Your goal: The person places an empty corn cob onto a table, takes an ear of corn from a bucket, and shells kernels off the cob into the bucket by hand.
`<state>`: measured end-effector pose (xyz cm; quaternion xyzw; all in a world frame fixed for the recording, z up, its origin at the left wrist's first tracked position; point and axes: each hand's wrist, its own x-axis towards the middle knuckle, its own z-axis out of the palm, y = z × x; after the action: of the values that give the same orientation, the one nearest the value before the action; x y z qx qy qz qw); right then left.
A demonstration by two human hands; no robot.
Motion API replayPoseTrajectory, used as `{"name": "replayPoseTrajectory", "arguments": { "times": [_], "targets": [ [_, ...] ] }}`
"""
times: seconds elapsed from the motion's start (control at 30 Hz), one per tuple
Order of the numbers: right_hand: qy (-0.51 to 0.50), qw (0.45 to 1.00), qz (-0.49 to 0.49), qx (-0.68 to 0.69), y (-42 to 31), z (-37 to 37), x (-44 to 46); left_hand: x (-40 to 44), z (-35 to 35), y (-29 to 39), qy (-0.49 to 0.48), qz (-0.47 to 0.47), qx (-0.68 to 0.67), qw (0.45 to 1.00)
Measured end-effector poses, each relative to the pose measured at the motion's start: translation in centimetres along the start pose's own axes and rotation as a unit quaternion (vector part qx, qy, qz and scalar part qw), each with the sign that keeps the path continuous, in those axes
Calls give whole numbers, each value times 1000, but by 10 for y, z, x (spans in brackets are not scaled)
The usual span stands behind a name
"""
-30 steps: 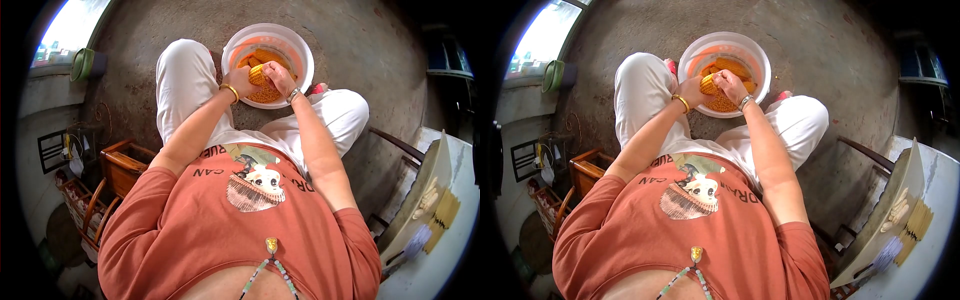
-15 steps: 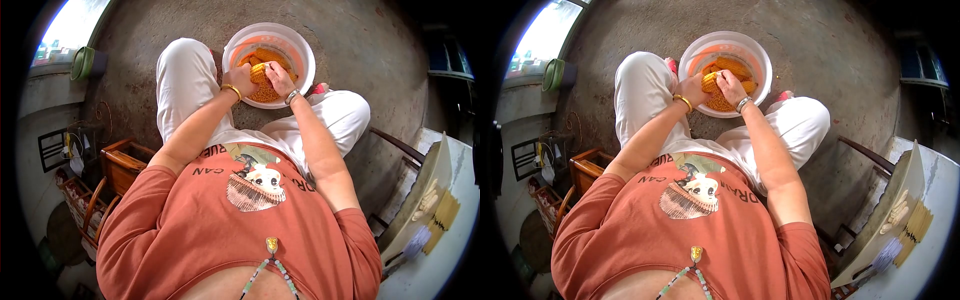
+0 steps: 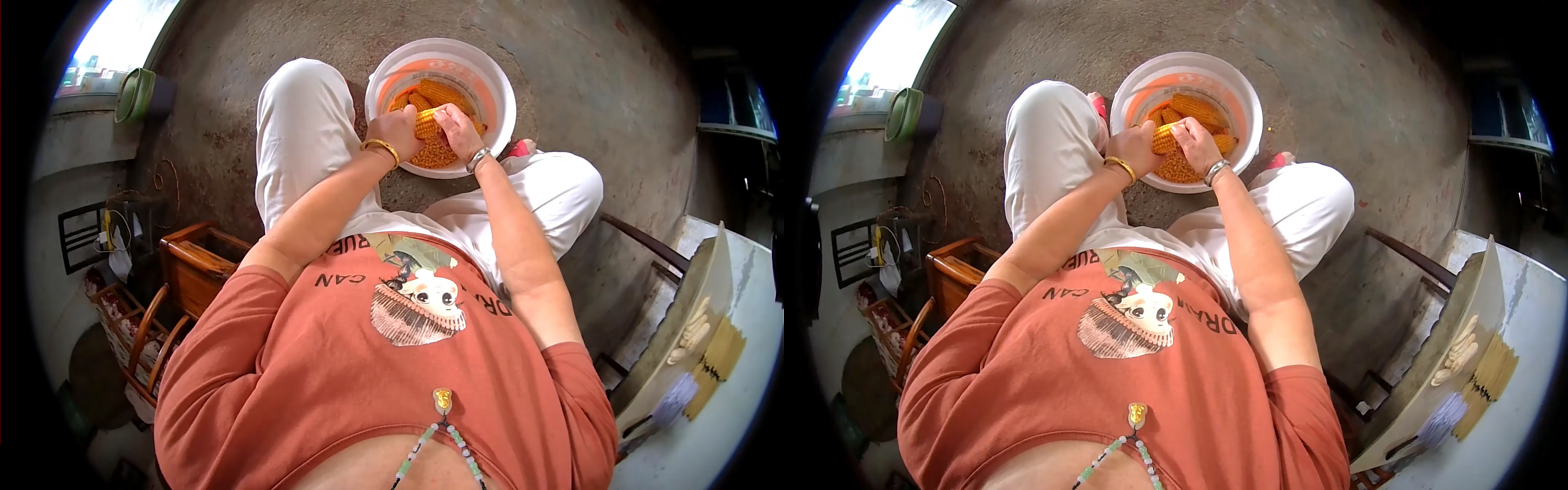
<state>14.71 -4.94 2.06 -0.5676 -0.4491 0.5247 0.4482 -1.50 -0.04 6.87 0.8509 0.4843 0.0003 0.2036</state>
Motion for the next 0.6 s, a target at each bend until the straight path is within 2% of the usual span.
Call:
{"name": "replayPoseTrajectory", "arguments": {
  "times": [0.37,0.47,0.57,0.6],
  "targets": [
    [34,999,-26,-1,0,3,0,1,-6,1,-12,-37,-14,999],
    [22,999,-14,24,-4,1,0,5,-7,-3,-24,-39,-24,999],
    [2,997,50,51,-13,-2,-3,2,-16,2,-31,-45,-19,998],
    [7,999,23,44,-7,-3,0,2,-15,2,-30,-44,-18,998]
  ]
}}
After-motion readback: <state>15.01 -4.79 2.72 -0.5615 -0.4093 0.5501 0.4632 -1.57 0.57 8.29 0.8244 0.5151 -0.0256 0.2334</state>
